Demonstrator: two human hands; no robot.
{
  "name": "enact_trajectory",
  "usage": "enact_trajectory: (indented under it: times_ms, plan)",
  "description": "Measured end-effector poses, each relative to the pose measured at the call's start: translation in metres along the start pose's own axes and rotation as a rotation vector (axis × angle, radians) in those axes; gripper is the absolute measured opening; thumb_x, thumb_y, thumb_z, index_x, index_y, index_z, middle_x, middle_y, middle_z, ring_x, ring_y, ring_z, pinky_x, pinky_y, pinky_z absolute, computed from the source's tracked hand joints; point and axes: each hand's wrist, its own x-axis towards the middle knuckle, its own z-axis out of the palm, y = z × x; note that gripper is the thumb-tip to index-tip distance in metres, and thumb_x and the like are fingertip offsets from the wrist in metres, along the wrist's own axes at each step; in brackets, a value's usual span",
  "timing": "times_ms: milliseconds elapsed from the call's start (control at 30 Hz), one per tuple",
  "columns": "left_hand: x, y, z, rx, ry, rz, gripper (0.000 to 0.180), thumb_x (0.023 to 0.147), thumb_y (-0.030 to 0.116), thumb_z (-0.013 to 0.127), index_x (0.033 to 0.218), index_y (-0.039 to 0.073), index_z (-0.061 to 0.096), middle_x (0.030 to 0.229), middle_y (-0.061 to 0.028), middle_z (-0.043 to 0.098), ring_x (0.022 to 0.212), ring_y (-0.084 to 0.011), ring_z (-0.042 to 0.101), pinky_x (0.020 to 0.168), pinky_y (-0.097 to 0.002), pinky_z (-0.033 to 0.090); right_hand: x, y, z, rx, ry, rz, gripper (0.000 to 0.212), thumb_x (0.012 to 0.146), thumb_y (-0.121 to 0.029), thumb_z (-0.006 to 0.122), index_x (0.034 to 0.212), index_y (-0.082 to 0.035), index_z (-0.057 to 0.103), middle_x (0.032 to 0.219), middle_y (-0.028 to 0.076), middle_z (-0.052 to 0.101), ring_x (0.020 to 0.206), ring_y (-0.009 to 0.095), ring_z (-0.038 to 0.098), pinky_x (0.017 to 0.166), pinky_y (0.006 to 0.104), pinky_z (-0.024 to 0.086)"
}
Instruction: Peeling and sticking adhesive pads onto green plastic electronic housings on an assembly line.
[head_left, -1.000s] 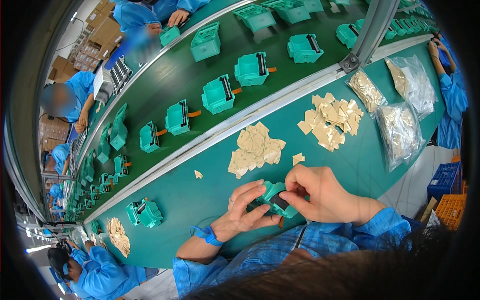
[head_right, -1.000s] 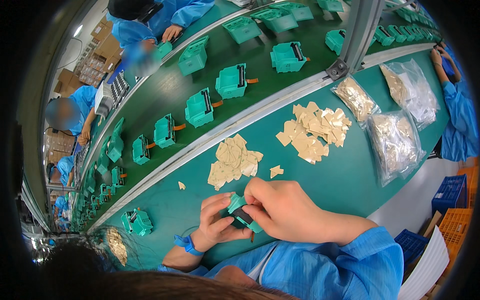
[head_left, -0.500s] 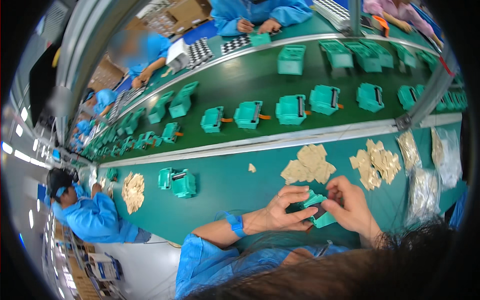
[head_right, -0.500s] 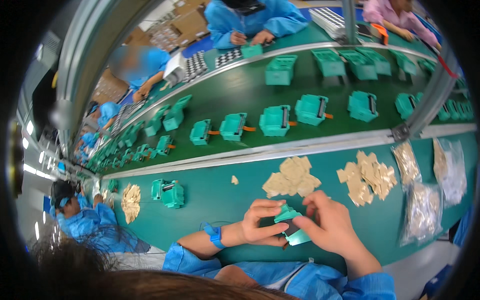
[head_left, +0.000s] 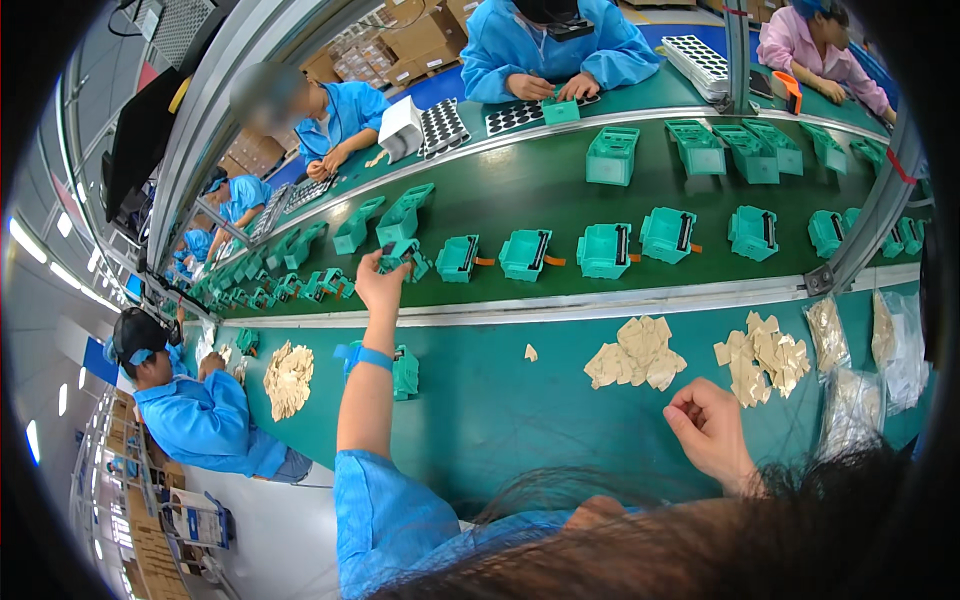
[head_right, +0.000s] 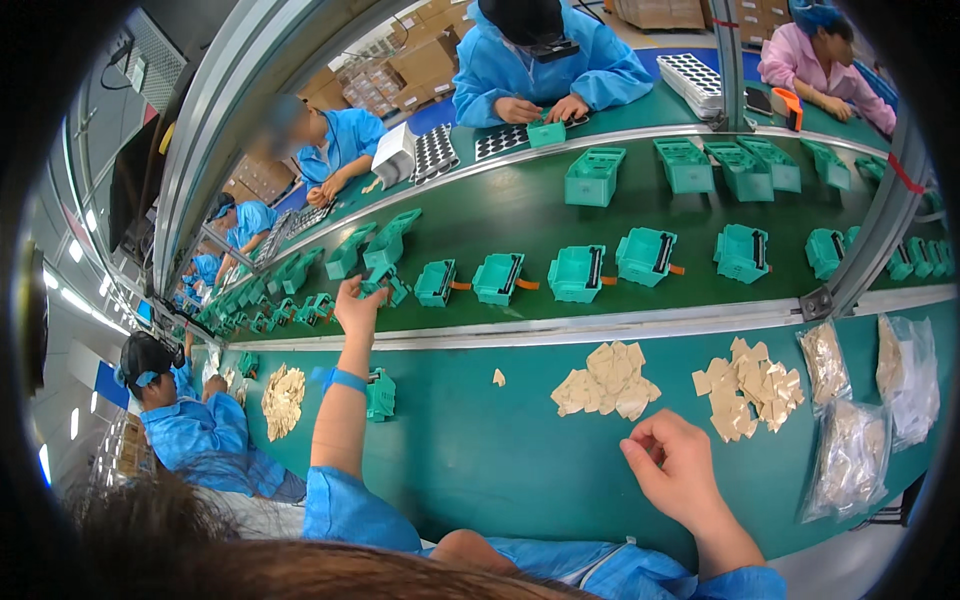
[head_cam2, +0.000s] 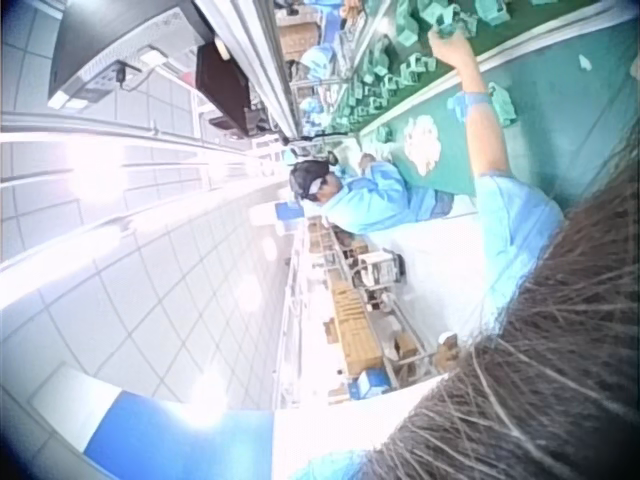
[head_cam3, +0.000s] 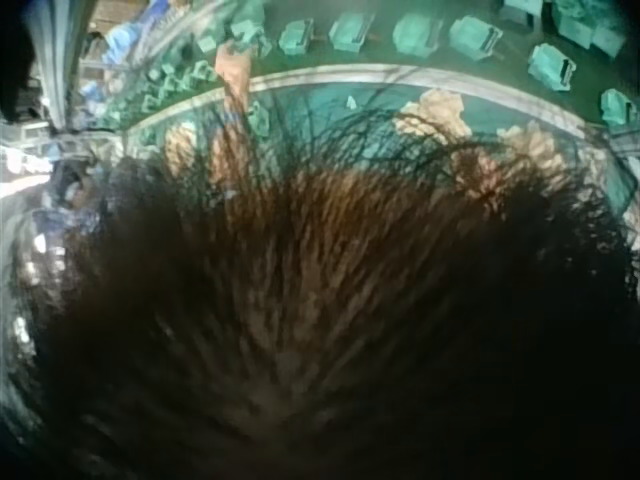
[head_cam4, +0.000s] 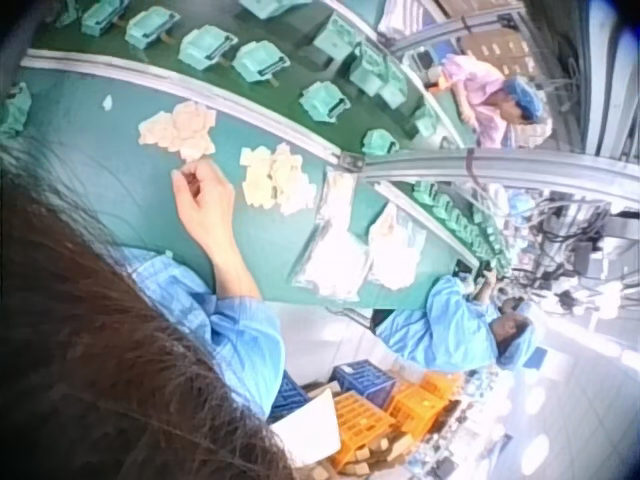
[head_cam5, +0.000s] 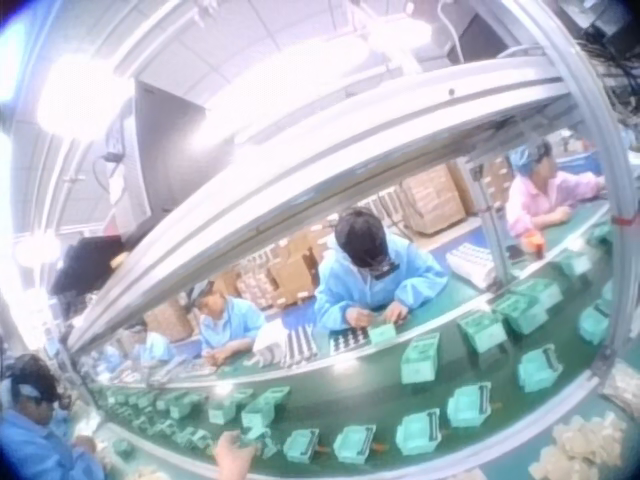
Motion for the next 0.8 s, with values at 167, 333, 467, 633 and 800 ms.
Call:
enact_trajectory:
  times_ms: [167, 333, 467, 633, 800]
  plan:
    - [0.004, -0.036, 0.021, 0.010, -0.198, -0.206, 0.054, 0.058, 0.015, 0.081, 0.104, 0.002, 0.057, 0.098, -0.0114, 0.061, 0.091, -0.0230, 0.059, 0.076, -0.0340, 0.047, -0.003, 0.000, -0.003, -0.023, 0.006, 0.014, 0.010, 0.076, -0.004, 0.066, 0.073, -0.001, 0.056, 0.068, 0.007, 0.055, 0.049, 0.011, 0.051, 0.045, 0.0236, 0.039]
    - [-0.014, 0.041, 0.020, 0.142, -0.102, 0.380, 0.052, 0.061, 0.011, 0.076, 0.109, 0.010, 0.057, 0.119, -0.0173, 0.049, 0.112, -0.0340, 0.046, 0.092, -0.0421, 0.040, -0.001, 0.008, -0.004, -0.023, -0.005, 0.007, 0.010, 0.075, -0.005, 0.066, 0.073, -0.001, 0.057, 0.066, 0.007, 0.054, 0.049, 0.013, 0.052, 0.044, 0.0252, 0.039]
    - [-0.053, 0.111, 0.047, 0.093, -0.506, 0.830, 0.048, 0.064, 0.014, 0.075, 0.109, 0.009, 0.060, 0.127, -0.0141, 0.046, 0.118, -0.0383, 0.040, 0.097, -0.0460, 0.036, -0.004, -0.001, -0.002, -0.060, -0.049, -0.011, 0.010, 0.075, -0.005, 0.066, 0.072, -0.001, 0.057, 0.065, 0.007, 0.054, 0.049, 0.014, 0.053, 0.045, 0.0260, 0.040]
    - [-0.048, 0.111, 0.063, 0.136, -0.533, 0.878, 0.029, 0.074, 0.024, 0.070, 0.090, 0.003, 0.061, 0.102, -0.0151, 0.057, 0.108, -0.0363, 0.047, 0.087, -0.0462, 0.042, -0.018, -0.006, -0.013, -0.094, -0.010, -0.008, 0.009, 0.075, -0.006, 0.065, 0.072, -0.001, 0.058, 0.065, 0.007, 0.055, 0.050, 0.015, 0.054, 0.046, 0.0270, 0.041]
    - [-0.086, 0.179, 0.001, -0.206, -0.780, 0.495, 0.030, 0.087, 0.029, 0.057, 0.079, 0.001, 0.051, 0.072, -0.0192, 0.055, 0.066, -0.0388, 0.055, 0.057, -0.0475, 0.042, 0.004, 0.013, -0.025, -0.235, 0.014, 0.021, 0.009, 0.076, -0.008, 0.064, 0.072, -0.002, 0.059, 0.064, 0.009, 0.055, 0.053, 0.021, 0.056, 0.050, 0.0317, 0.043]
